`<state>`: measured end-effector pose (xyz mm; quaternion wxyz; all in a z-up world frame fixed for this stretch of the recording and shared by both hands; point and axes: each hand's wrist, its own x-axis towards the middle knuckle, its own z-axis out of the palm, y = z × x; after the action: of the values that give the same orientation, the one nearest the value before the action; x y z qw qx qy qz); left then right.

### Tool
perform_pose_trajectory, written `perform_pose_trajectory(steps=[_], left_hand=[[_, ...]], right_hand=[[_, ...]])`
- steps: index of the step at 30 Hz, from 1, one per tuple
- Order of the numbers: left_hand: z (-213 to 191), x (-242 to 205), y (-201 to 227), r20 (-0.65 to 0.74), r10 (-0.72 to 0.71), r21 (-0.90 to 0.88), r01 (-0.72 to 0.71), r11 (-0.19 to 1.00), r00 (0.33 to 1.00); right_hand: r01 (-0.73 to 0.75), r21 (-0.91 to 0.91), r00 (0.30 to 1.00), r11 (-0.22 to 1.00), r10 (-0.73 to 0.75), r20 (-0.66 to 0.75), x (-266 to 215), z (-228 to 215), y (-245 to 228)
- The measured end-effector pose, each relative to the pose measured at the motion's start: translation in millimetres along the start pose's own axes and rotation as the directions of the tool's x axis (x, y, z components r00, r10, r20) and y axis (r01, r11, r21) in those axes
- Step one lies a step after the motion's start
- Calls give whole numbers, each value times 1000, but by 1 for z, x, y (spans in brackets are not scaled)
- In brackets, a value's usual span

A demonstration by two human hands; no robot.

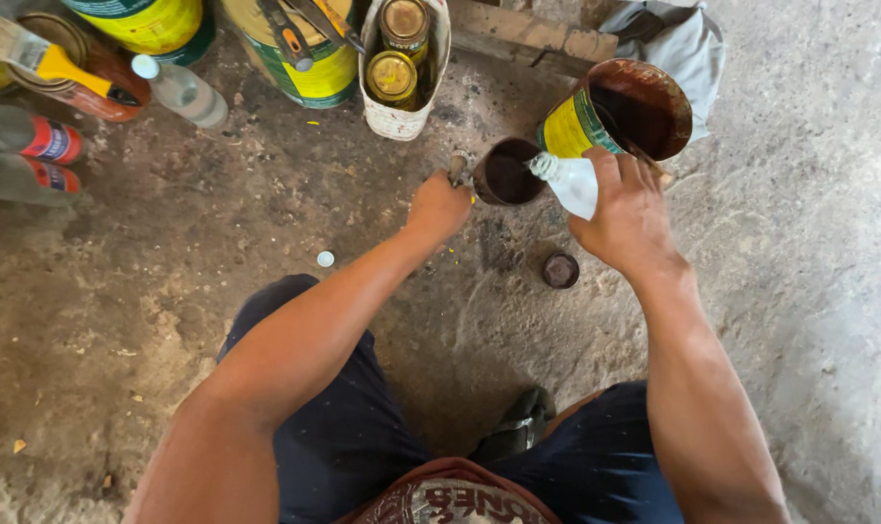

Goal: The person mixes different paints and liquids into containers by hand and using a brush, pours liquid from bottles into the mixture, and searches through various paint cans and containers on the floor to find specific items.

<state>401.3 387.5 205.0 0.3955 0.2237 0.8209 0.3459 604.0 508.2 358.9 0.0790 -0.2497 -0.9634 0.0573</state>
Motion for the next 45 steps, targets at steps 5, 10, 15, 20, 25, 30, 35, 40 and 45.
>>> perform_pose_trajectory(steps=[5,10,15,20,25,30,35,40,45], left_hand=[[9,16,-17,-50,67,17,-66,998,997],[-6,14,-1,-186,-23,-303,-35,952,982],[-28,3,18,-202,-68,-608,-71,791,977],[-60,-11,34,-166,-42,-751,-99,653,985],[-79,-32,40,-51,-196,-809,75,583,979],[-88,-28,28,-117,-215,-817,29,576,970],[-111,-30,25,-170,-268,-824,13,566,948],[-140,-49,23,-226,-352,-890,-45,454,908],[-158,-54,16,-279,-306,-914,-154,377,910]], right_hand=[[-116,244,990,963,131,-46,4,40,4],[-282,333,931,900,340,-132,15,114,15],[-513,629,751,584,660,-1,26,223,27],[-352,770,790,532,610,-60,51,284,-3],[-167,753,863,637,464,-201,67,277,-30],[-137,859,895,493,434,-106,57,242,-42],[-59,541,674,839,433,-598,67,176,-66],[96,415,858,905,137,-495,203,164,-109],[142,255,938,957,-48,-342,282,209,-119]])
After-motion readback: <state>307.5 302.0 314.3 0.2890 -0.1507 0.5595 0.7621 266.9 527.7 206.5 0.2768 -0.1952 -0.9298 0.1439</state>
